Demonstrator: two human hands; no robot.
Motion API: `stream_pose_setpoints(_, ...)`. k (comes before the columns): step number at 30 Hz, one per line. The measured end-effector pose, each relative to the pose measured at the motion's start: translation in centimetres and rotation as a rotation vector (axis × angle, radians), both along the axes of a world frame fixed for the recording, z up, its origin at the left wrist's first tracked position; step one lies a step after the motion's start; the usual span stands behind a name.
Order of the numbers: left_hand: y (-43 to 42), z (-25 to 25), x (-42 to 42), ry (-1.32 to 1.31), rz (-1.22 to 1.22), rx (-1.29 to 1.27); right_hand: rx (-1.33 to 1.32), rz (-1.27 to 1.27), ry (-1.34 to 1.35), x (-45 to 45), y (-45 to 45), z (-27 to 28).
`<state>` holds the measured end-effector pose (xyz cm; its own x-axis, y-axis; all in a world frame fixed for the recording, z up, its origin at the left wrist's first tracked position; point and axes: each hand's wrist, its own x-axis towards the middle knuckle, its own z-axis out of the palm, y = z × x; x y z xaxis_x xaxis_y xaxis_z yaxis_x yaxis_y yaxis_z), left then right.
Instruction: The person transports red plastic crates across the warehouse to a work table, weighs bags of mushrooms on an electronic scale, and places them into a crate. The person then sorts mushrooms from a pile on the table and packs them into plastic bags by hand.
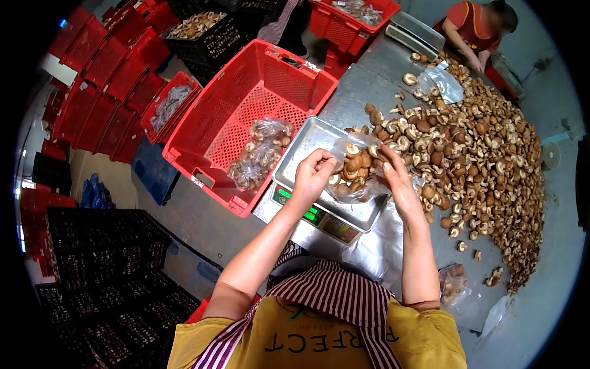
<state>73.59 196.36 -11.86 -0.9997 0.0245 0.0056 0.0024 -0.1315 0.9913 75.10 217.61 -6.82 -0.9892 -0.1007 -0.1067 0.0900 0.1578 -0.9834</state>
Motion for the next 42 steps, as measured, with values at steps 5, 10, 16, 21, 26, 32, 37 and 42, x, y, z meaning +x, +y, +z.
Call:
stream_pose_setpoints(5,-0.6,-0.5,-0.1,-0.016,-0.015,-0.06,0.27,-0.201,0.158,0.9,2.2,0.2)
stream_pose_setpoints(10,-1.2,-0.1,-0.5,0.011,-0.074,-0.136,0.43,-0.38,0.092,1.9,5.1,-1.5)
stream_pose_setpoints(16,-2.4,-1.2,-3.1,-0.008,-0.139,-0.227,0.335,-0.344,0.018,2.7,5.5,-3.8)
stream_pose_setpoints(21,-2.7,-0.9,-4.5,0.044,-0.2,-0.285,0.516,-0.247,-0.141,1.8,6.1,-4.8)
stream_pose_setpoints(26,-2.8,0.6,-4.6,-0.006,-0.23,-0.452,0.509,-0.248,-0.168,1.0,4.2,-4.1)
stream_pose_setpoints(32,-2.9,1.3,-4.4,0.034,-0.303,-0.859,0.374,-0.31,0.025,-0.7,4.2,-5.6)
stream_pose_setpoints(37,-2.6,1.0,-4.6,0.122,-0.185,-0.889,-0.072,-0.245,-0.008,-1.2,4.4,-4.9)
stream_pose_setpoints(42,-1.4,5.1,-3.6,0.272,0.028,-0.192,-0.387,-0.373,0.179,2.2,3.1,2.4)
